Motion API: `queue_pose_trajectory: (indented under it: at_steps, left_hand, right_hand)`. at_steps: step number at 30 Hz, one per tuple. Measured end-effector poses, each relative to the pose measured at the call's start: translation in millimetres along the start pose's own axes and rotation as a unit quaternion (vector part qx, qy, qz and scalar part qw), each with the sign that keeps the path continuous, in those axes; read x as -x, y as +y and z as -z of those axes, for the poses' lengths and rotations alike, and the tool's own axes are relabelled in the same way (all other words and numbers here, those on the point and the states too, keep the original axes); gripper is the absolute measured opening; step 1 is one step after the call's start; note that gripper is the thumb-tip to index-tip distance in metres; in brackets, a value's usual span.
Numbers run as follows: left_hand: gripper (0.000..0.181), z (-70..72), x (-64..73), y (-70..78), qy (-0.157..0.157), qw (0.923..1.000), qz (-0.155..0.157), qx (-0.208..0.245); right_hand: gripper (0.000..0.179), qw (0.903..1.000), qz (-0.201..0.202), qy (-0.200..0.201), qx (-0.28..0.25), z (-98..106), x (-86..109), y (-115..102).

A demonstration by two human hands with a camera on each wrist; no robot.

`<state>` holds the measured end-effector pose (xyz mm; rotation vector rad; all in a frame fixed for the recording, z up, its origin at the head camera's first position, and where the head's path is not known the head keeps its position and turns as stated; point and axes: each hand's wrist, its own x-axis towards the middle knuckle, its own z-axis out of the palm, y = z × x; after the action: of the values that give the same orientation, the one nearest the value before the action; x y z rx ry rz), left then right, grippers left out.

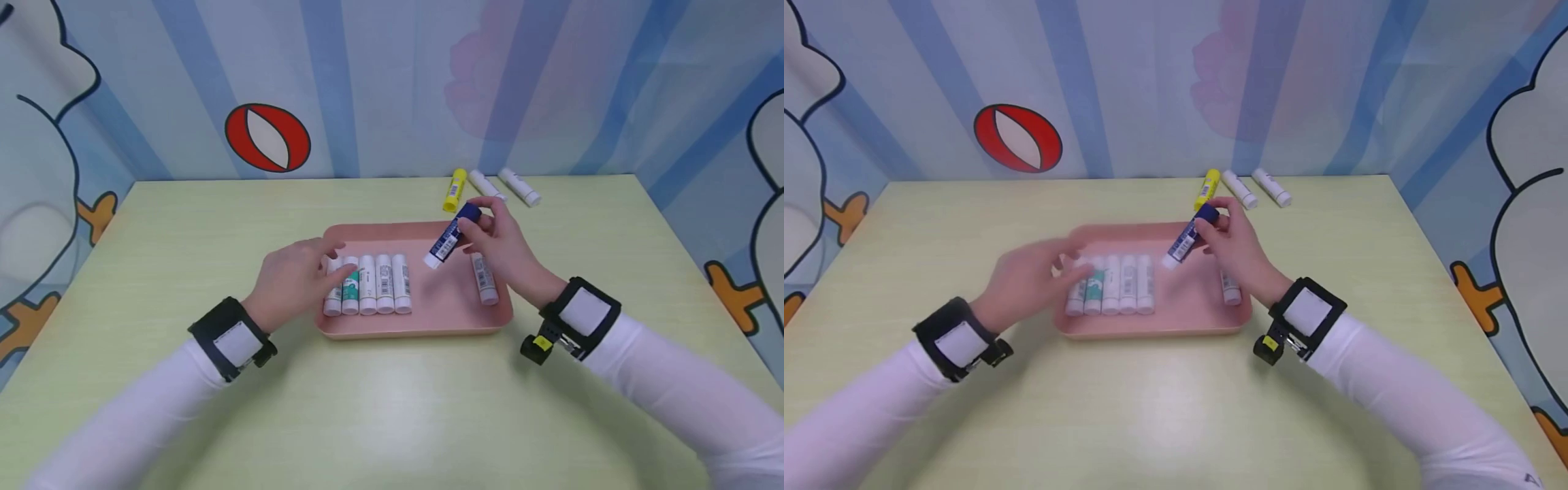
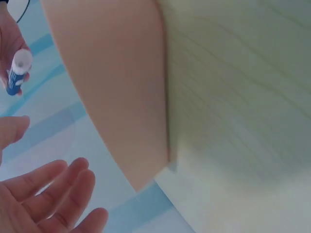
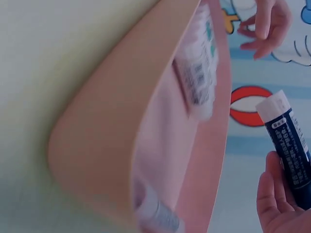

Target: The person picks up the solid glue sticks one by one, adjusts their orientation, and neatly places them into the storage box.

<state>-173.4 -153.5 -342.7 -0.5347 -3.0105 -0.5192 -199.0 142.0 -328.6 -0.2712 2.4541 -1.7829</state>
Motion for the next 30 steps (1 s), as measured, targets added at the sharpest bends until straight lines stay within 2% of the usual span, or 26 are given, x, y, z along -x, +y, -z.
queue_pose_trajectory:
  at_steps: [5, 9, 14, 18, 23, 27, 30]
  left_hand:
    - [0.055, 1.0, 0.8, -16.3, -0.009, 0.9988, 0.041, -0.023]
    - [0.056, -0.8, -1.2, -22.0, -0.043, 0.9957, 0.079, -0.022]
    - [0.058, -5.1, -3.2, -23.8, -0.09, 0.9889, 0.117, 0.011]
    - [0.052, -10.6, -4.3, -26.6, -0.099, 0.9864, 0.123, 0.044]
    - [0.039, -16.2, -4.7, -28.8, -0.125, 0.9788, 0.133, 0.094]
    - [0.029, -19.2, -4.8, -27.7, -0.122, 0.9773, 0.132, 0.113]
    - [0.025, -19.5, -4.6, -26.5, -0.113, 0.9772, 0.133, 0.12]
  right_hand:
    - [0.042, 0.9978, 0.015, 0.001, 0.065, 11, -8.1, 8]
    - [0.042, 0.9898, 0.01, -0.014, 0.142, 16, -12.2, 13]
    - [0.044, 0.9678, 0.001, -0.051, 0.246, 20, -15.7, 19]
    - [0.044, 0.9545, -0.028, -0.072, 0.288, 19, -19.1, 22]
    - [0.041, 0.9341, -0.06, -0.1, 0.337, 17, -22.3, 24]
    - [0.044, 0.9136, -0.068, -0.119, 0.383, 13, -24.7, 27]
    - [0.05, 0.9024, -0.066, -0.126, 0.407, 10, -25.9, 28]
